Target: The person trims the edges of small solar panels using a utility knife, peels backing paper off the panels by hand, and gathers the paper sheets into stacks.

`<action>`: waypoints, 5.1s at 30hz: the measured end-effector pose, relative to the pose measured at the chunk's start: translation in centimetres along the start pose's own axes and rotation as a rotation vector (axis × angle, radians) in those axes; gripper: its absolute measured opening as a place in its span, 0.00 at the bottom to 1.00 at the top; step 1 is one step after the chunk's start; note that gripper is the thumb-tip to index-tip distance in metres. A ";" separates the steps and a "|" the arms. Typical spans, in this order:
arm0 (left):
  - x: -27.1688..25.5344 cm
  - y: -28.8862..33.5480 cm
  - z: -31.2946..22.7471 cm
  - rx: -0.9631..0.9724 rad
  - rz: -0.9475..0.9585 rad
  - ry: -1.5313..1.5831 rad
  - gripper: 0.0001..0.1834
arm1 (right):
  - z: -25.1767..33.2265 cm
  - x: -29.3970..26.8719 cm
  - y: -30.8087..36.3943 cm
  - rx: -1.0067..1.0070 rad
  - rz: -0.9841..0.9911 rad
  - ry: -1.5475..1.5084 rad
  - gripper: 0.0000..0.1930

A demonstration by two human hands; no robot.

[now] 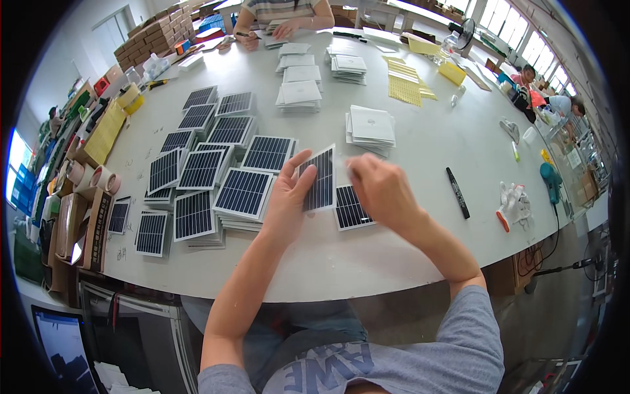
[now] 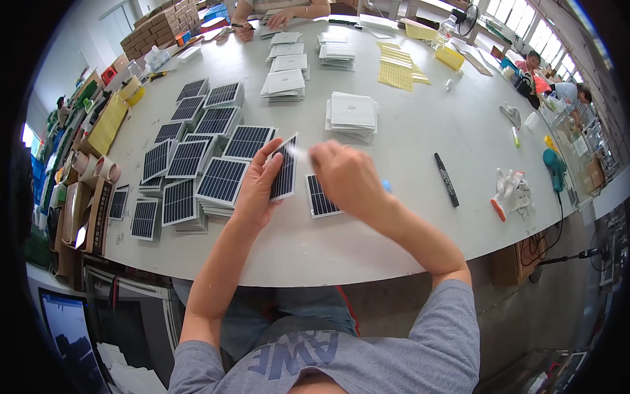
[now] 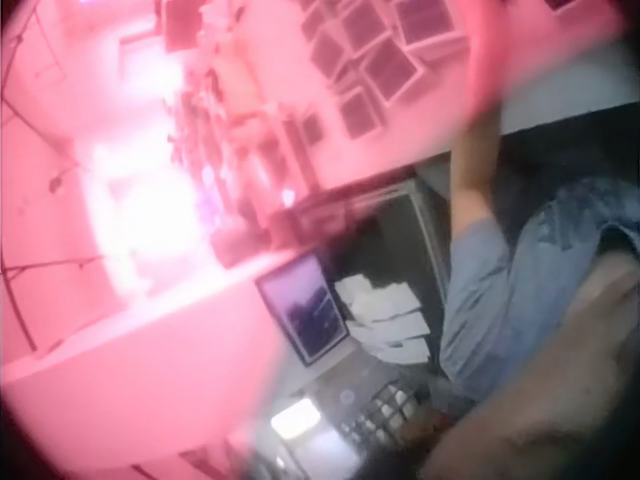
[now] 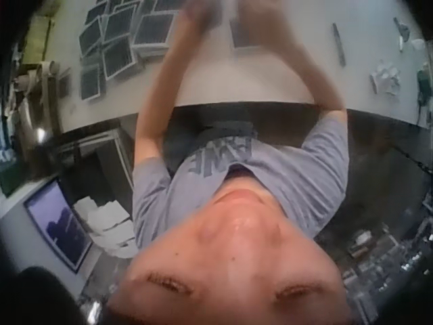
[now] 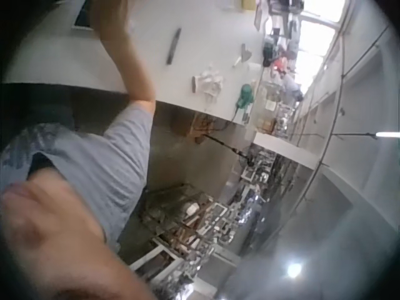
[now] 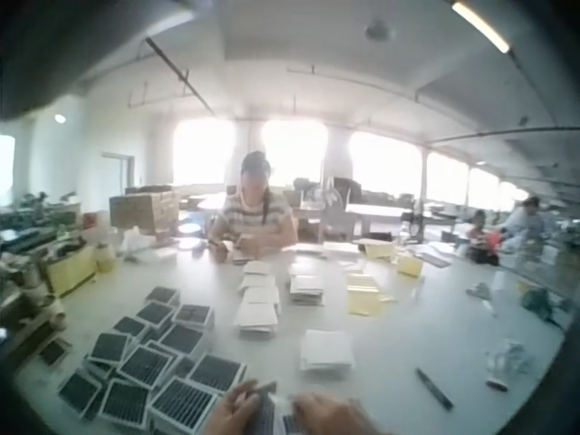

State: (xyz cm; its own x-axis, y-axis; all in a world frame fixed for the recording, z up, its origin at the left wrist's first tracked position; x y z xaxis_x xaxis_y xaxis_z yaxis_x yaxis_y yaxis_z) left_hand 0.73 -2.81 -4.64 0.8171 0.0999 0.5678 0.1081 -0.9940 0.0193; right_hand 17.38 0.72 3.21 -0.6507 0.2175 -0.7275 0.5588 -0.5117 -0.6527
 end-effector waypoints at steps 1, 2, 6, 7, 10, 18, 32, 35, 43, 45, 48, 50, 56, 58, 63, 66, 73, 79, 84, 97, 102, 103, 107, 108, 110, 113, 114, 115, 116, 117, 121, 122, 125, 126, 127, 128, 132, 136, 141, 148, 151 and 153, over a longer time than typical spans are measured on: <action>-0.3 -0.1 0.1 0.005 0.001 0.043 0.19 | 1.5 0.3 0.5 -0.034 0.107 0.018 0.05; -0.5 -0.2 0.2 0.009 0.002 0.085 0.19 | 2.6 0.9 0.9 -0.067 0.214 0.037 0.04; 1.5 1.1 -0.5 -0.040 0.075 -0.033 0.18 | -0.7 1.6 0.1 0.070 0.070 0.112 0.04; 1.7 1.1 -0.4 0.035 0.209 -0.140 0.20 | -2.6 1.9 -1.0 0.193 0.208 0.151 0.08; 3.0 1.0 1.0 -0.035 0.184 -0.074 0.21 | -6.4 2.4 -1.3 0.206 0.132 0.012 0.13; 1.2 0.1 0.6 -0.077 0.106 0.080 0.19 | -2.0 0.7 -1.0 0.535 0.813 -0.866 0.37; 0.4 -0.5 0.3 0.028 0.079 0.042 0.28 | -0.4 -1.0 -0.3 0.533 0.968 -0.894 0.34; 1.1 -0.7 0.8 -0.050 0.114 0.054 0.32 | -1.3 0.8 -0.1 0.533 0.936 -0.869 0.32; -0.4 -0.9 0.1 0.083 -0.037 0.100 0.35 | 1.3 -0.1 1.3 0.272 1.367 -0.626 0.19; -0.4 -0.9 -0.2 0.140 -0.117 0.045 0.34 | -0.4 -0.6 0.3 0.349 1.189 -0.661 0.15; 0.0 -0.6 -0.8 0.240 -0.136 -0.024 0.34 | -1.9 -0.2 -0.5 0.480 0.818 -0.583 0.12; -0.3 -0.6 -0.6 0.270 -0.148 -0.058 0.29 | -2.1 1.1 -0.1 0.479 0.792 -0.613 0.15; 0.7 0.2 -0.3 -0.093 0.126 0.255 0.14 | -3.5 1.0 -1.0 0.505 0.562 -0.372 0.17; 0.7 0.1 -0.2 -0.104 0.101 0.318 0.12 | -3.6 0.8 -1.0 0.533 0.546 -0.308 0.18; -0.3 -0.2 0.0 0.040 -0.009 0.065 0.12 | -4.7 -0.7 -1.6 0.421 0.336 -0.179 0.18; -0.3 -0.4 0.6 0.189 -0.066 -0.359 0.14 | -3.5 -0.9 -1.3 0.411 0.223 -0.162 0.15; 2.3 1.3 0.0 0.560 -0.034 -0.961 0.22 | 1.6 2.1 0.8 0.077 0.298 0.097 0.05; 3.1 1.9 -1.3 0.754 -0.045 -0.968 0.23 | -8.8 4.2 0.1 0.315 0.331 0.274 0.12; 2.0 1.5 -0.9 0.487 -0.050 -0.968 0.18 | -6.9 0.8 -1.7 0.453 0.346 -0.134 0.18; 1.5 0.4 1.1 -0.344 0.177 0.093 0.40 | -7.9 0.8 -1.9 0.598 0.389 -0.511 0.12; 1.6 0.1 1.7 -0.301 0.214 0.089 0.42 | -6.5 1.0 -1.5 0.552 0.498 -0.524 0.11; 1.9 0.0 1.4 -0.260 0.251 0.024 0.43 | -6.6 1.1 -1.4 0.534 0.533 -0.516 0.11; 0.8 -0.4 0.7 0.093 0.193 -0.505 0.37 | -7.9 -1.0 -2.9 0.481 0.177 -0.405 0.08; 0.3 -0.4 0.0 0.302 0.046 -0.997 0.39 | -8.8 -1.6 -3.3 0.421 0.033 -0.277 0.08; 1.2 -0.1 0.5 0.191 0.096 -1.128 0.46 | -11.5 -1.8 -3.1 0.291 -0.082 -0.085 0.07; 2.9 1.1 1.1 0.247 0.250 -1.477 0.51 | -14.2 0.4 -2.0 0.121 -0.163 0.159 0.06; 2.7 1.0 1.1 0.245 0.249 -1.479 0.51 | -14.2 1.2 -1.9 0.088 -0.128 0.220 0.06; 2.5 1.0 1.2 0.216 0.256 -1.470 0.52 | -14.6 1.8 -1.5 0.125 -0.040 0.199 0.06; 2.4 0.9 1.3 0.188 0.265 -1.459 0.52 | -14.9 1.8 -1.2 0.127 -0.041 0.199 0.06; 2.5 0.9 1.3 0.186 0.267 -1.461 0.52 | -14.7 1.8 -1.2 0.143 -0.009 0.207 0.07; 2.8 0.8 0.9 0.264 0.240 -1.280 0.42 | -14.4 1.1 -1.9 0.177 0.007 0.102 0.09; 2.9 0.7 0.8 0.271 0.226 -1.195 0.37 | -14.1 0.7 -2.0 0.177 0.006 0.103 0.09; 1.5 -0.1 1.6 -0.048 0.138 -0.825 0.30 | -12.4 0.3 -2.6 0.242 0.070 0.006 0.12; 1.3 -0.2 1.9 -0.044 0.137 -0.825 0.30 | -11.9 0.0 -2.8 0.261 0.100 -0.006 0.12; 1.1 -0.3 2.0 -0.007 0.136 -0.650 0.25 | -11.5 0.0 -2.9 0.278 0.129 -0.019 0.13; 0.9 -0.4 1.8 0.030 0.133 -0.476 0.20 | -11.2 0.0 -2.8 0.272 0.125 -0.021 0.13; 0.1 -0.7 1.2 -0.070 0.042 0.061 0.13 | -8.1 0.0 -2.5 0.236 0.112 -0.164 0.13; 0.4 -0.3 0.3 -0.131 -0.070 0.258 0.11 | -4.5 1.1 -0.7 0.065 0.156 -0.197 0.09; 0.1 0.1 0.0 -0.126 -0.069 0.251 0.17 | 0.4 1.4 0.5 -0.023 0.270 -0.099 0.05; 1.1 0.4 0.7 -0.182 0.173 0.144 0.15 | -2.7 3.2 0.0 0.105 0.195 0.064 0.05; 2.9 1.2 0.9 -0.088 0.232 -0.106 0.19 | -4.9 3.6 -0.6 0.180 0.188 0.080 0.08; 2.1 0.5 1.4 -0.046 0.213 -0.156 0.20 | -6.1 3.2 -0.9 0.049 0.059 0.059 0.13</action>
State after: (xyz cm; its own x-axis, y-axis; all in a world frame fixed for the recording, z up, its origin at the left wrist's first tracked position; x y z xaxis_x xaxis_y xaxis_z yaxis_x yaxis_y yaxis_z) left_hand 3.30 -3.04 -4.64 0.8963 -0.1095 0.4297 -0.0984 -0.9940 -0.0479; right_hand 17.94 6.95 0.21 -0.5850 0.2339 -0.7766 0.5685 -0.5646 -0.5983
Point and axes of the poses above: each hand's wrist, its own y-axis away from the middle knuckle, its own x-axis out of the palm, z = x × y, the point moved 4 cm from there along -y, towards the middle knuckle, and after that the axes turned 3 degrees about y, right-handed, at the moved point
